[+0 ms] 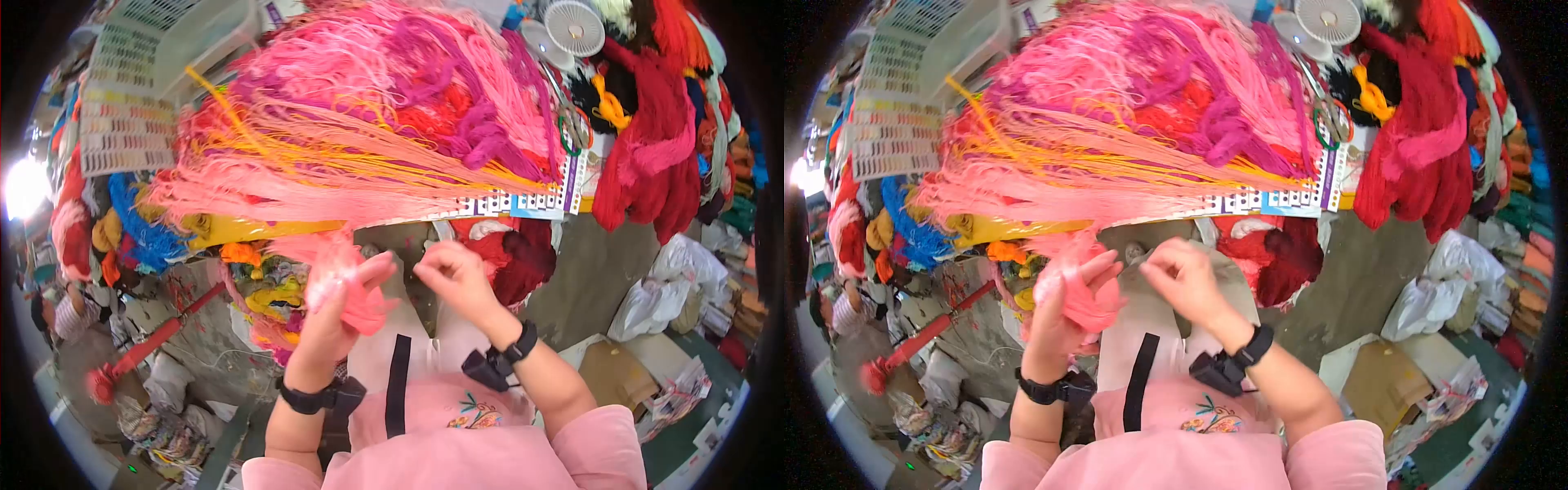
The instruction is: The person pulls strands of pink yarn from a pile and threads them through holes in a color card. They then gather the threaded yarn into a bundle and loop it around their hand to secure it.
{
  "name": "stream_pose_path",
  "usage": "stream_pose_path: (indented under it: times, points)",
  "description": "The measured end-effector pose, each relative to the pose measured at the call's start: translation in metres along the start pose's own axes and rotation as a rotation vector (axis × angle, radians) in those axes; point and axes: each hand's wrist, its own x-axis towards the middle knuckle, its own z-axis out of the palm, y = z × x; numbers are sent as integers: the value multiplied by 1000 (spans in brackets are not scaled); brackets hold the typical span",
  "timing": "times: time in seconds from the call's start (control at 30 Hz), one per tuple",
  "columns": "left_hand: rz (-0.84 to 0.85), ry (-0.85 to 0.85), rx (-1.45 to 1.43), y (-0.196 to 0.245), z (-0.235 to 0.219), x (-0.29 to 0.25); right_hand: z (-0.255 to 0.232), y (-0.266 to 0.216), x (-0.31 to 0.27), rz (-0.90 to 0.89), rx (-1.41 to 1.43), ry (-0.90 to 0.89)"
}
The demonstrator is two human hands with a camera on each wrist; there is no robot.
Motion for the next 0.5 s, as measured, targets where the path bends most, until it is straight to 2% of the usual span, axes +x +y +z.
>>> stream_pose_path:
  times: [0.03,0.1,0.17,0.23,0.27,0.3,0.37,0.43,0.5]
  points:
    - [36,-60,-64,1,3,-4,12,-17,-7,8,104,-62]
    - [5,-149,52,3,2,-14,35,-59,-16,199,486,-176]
    - [84,-176,33,8,6,-25,43,-77,-23,264,538,-273]
    - [122,-191,-88,17,8,-36,48,-86,-29,247,559,-265]
    - [137,-160,-315,18,7,-42,50,-91,-32,246,600,-252]
    - [155,-174,-325,18,6,-49,53,-95,-37,237,578,-258]
    - [184,-131,-8,19,5,-60,59,-102,-46,243,479,-194]
    - [189,-103,-5,23,7,-68,65,-108,-53,230,515,-181]
    - [188,-142,-172,28,7,-75,68,-115,-59,180,568,-187]
